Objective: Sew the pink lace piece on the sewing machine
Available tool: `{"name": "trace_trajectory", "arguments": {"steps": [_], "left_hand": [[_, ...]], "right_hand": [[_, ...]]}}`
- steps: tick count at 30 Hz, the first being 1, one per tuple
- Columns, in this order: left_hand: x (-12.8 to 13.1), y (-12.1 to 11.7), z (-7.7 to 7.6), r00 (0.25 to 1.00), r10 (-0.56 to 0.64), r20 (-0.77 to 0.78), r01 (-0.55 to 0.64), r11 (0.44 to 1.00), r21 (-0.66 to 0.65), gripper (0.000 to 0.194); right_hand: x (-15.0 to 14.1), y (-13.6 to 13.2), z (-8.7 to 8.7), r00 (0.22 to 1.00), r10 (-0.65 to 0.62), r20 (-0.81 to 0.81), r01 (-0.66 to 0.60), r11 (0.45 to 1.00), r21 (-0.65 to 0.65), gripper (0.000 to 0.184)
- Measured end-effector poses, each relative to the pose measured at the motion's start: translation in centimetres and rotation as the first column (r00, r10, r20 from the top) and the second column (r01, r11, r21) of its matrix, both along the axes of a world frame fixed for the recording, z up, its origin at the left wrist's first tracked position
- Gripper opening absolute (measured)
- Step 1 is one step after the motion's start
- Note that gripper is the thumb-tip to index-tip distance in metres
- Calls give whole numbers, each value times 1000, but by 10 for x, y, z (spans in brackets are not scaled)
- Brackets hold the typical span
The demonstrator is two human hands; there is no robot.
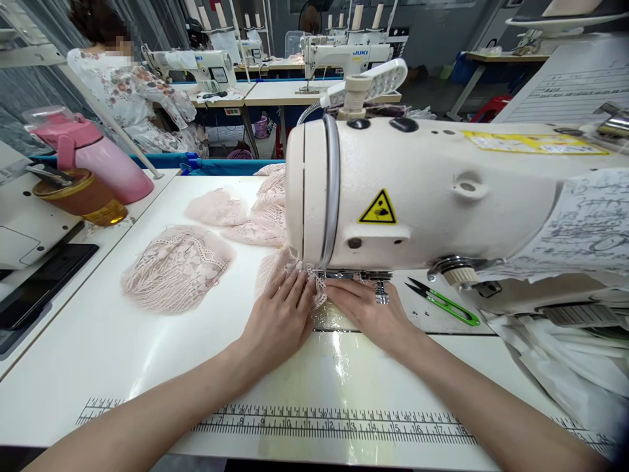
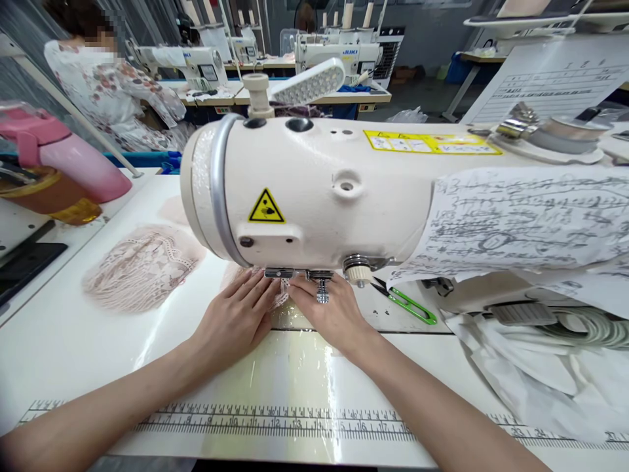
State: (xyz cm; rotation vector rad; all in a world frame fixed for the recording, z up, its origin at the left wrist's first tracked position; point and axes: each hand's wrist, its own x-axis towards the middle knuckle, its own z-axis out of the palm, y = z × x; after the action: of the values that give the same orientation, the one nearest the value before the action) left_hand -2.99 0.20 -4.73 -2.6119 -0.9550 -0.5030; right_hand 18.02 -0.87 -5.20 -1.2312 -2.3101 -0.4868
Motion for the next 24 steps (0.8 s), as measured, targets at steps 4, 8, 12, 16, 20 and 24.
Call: {"name": "trace_trajectory", "arguments": {"steps": [4,8,12,16,20,24], "left_hand": [[1,-1,1,1000,13,6,-13,1000,-10,42],[1,-1,2,1000,13,-4,-13,1000,-24,42],[0,-2,4,999,17,-38,-18,999,-39,44],[-1,-1,6,999,19,-43,-20,999,-36,45],[-3,0,6,999,-51,-14,51,998,-26,37],[-6,0,3,990,-139,5,139,990,16,34]], "right_hand": [[3,0,2,1000,9,-9,-10,998,-57,30],[2,5,-2,995,5,-102,-16,994,-109,34],[1,10,-7,981,-50,-189,31,994,-104,34],[4,5,2,986,-3,-169,-15,994,-106,32],[6,-2,8,993,17,-114,-30,993,-117,28],[5,-4,3,995,6,-102,-18,993,-115,21]]}}
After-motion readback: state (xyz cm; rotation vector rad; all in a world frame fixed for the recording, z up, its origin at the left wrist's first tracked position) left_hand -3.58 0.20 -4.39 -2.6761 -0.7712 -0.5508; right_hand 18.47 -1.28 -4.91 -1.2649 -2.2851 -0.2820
